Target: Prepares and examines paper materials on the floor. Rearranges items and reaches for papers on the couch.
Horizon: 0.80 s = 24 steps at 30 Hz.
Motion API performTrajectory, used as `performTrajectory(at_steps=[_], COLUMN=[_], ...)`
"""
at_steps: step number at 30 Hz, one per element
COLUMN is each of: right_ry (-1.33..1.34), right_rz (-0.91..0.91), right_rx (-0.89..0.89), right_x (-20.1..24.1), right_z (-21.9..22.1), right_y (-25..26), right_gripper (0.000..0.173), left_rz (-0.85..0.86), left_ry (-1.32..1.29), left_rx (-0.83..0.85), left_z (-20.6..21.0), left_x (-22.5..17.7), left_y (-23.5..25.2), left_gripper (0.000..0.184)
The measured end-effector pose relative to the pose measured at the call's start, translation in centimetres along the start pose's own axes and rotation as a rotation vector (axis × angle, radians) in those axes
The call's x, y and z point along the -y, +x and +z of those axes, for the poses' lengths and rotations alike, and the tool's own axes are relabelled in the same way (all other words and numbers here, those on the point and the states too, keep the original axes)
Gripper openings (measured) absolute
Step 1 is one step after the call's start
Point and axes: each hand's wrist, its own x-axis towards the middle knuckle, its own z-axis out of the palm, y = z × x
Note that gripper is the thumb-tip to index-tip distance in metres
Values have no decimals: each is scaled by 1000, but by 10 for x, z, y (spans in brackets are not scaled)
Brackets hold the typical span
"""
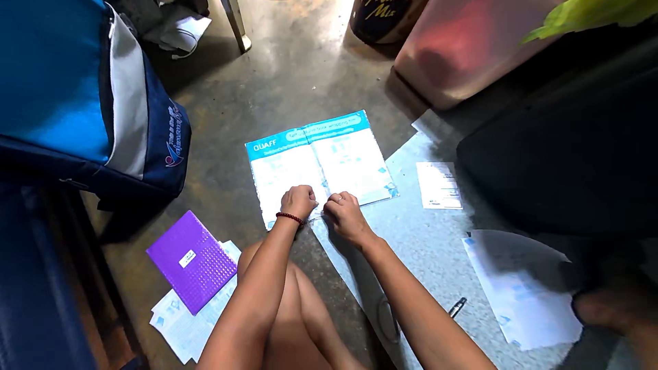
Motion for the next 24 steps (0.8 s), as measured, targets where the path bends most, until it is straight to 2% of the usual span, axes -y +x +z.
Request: performTrajectory(at_steps=[6, 9, 13, 15, 19, 21, 24], right_ry=[-110, -115, -147, -147, -25, -16, -16], right_rz=[-158, -136, 31, 73, 167, 280, 402], right_rx=[-154, -141, 31, 94, 238, 372, 429], right_x=[-1, 3, 11, 18, 38, 51, 59], right_z=[10, 9, 3, 5, 9, 8, 7], right_y=[-14, -14, -7, 0, 16, 27, 37], right_gripper=[11, 8, 26, 20, 23, 29, 20], left_rz=[12, 39, 112, 81, 41, 32, 2], left_ry=[-5, -52, -107, -79, -37, -1, 19], left_rx=[-5, 13, 7, -4, 50, 47, 20], left_z=[1, -1, -13, -22, -24, -21, -19], left_x=[1, 5, 25, 34, 39, 36, 33], left_y=[1, 0, 7, 7, 8, 9, 10], left_gripper=[19, 19, 24, 29, 42, 42, 40])
